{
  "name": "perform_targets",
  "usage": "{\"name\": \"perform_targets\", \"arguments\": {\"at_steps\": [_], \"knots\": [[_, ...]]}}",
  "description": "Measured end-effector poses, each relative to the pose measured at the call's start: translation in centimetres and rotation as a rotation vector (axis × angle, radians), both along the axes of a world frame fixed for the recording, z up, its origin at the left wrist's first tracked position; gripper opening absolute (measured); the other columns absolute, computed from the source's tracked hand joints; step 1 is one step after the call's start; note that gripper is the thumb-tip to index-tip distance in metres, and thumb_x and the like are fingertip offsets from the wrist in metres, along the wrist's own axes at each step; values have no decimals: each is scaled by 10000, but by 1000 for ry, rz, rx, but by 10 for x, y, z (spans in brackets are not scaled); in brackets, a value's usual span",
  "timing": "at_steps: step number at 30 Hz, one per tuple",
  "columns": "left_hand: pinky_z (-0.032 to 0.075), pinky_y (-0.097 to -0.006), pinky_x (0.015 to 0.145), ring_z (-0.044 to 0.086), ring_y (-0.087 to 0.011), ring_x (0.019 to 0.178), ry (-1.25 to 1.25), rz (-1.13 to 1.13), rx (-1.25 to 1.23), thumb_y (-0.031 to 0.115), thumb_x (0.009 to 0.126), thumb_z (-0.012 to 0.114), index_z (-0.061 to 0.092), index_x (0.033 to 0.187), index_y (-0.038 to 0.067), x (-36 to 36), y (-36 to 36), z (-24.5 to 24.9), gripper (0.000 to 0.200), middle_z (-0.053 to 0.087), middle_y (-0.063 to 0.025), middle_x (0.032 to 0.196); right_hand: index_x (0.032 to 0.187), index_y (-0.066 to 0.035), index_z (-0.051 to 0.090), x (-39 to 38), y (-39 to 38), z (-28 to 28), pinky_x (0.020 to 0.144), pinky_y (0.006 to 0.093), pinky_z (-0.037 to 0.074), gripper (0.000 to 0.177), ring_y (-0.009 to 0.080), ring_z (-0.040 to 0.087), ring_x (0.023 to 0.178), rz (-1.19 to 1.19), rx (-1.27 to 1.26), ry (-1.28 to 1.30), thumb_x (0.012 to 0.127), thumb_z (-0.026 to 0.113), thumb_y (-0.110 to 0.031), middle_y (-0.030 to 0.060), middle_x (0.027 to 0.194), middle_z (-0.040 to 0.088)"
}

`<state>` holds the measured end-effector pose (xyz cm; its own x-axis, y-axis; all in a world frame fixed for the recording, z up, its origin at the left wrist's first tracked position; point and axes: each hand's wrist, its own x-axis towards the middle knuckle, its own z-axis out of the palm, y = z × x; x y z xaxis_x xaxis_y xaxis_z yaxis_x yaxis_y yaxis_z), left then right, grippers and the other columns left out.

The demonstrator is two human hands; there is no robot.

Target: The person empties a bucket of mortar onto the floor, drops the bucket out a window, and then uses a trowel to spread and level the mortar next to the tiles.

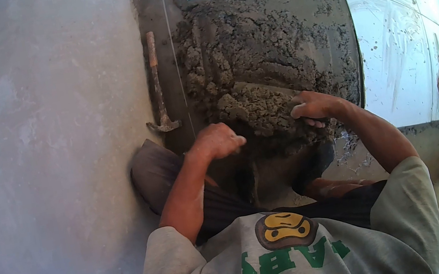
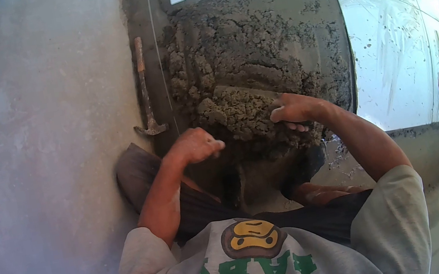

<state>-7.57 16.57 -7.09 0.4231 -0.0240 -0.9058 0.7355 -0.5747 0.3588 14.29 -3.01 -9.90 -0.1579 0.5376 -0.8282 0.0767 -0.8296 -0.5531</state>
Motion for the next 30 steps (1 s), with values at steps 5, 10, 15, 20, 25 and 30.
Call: {"name": "perform_targets", "arguments": {"at_steps": [5, 10, 15, 20, 25, 30], "knots": [[484, -414, 808, 652, -332, 892, -280, 485, 658, 376, 876, 533, 685, 946, 13, -64, 60, -66, 400, 688, -172, 941, 881, 42, 570, -20, 25, 25, 530, 374, 509, 300, 253, 624, 521, 163, 112, -183, 810, 547, -249, 161, 613, 601], [466, -436, 860, 593, -352, 1036, -172, 1064, 661, 500, 918, 469, 556, 1130, -90, -73, 58, -99, 632, 601, -234, 1130, 989, 39, 517, -90, 50, 18, 715, 455, 519, 320, 372, 664, 765, 515, 480, -712, 861, 538, -254, 228, 765, 655], [429, -425, 915, 580, -317, 1043, 8, 1418, 317, 611, 912, 388, 532, 1191, -54, -68, 53, -96, 735, 582, -225, 1137, 989, 34, 456, -115, 50, 5, 712, 462, 514, 316, 381, 660, 766, 450, 477, -718, 885, 525, -256, 228, 760, 654], [447, -398, 864, 610, -304, 931, -73, 1104, 455, 632, 917, 351, 620, 1056, -14, -68, 58, -106, 714, 629, -169, 1015, 985, 31, 443, -88, 47, 48, 694, 471, 510, 323, 385, 657, 744, 322, 408, -815, 901, 515, -272, 224, 735, 649], [452, -362, 841, 606, -257, 877, -321, 1099, 410, 574, 928, 425, 637, 1047, -25, -67, 73, -78, 646, 648, -137, 980, 982, 31, 449, -125, 44, 8, 734, 469, 516, 295, 393, 660, 779, 362, 300, -735, 909, 484, -253, 231, 758, 652], [448, -415, 860, 591, -393, 1032, -480, 919, 385, 569, 925, 418, 646, 1005, -19, -58, 100, 6, 636, 627, -272, 992, 980, 33, 453, -154, 63, -20, 749, 472, 516, 295, 397, 660, 802, 383, 347, -679, 905, 480, -252, 246, 793, 654]]}}
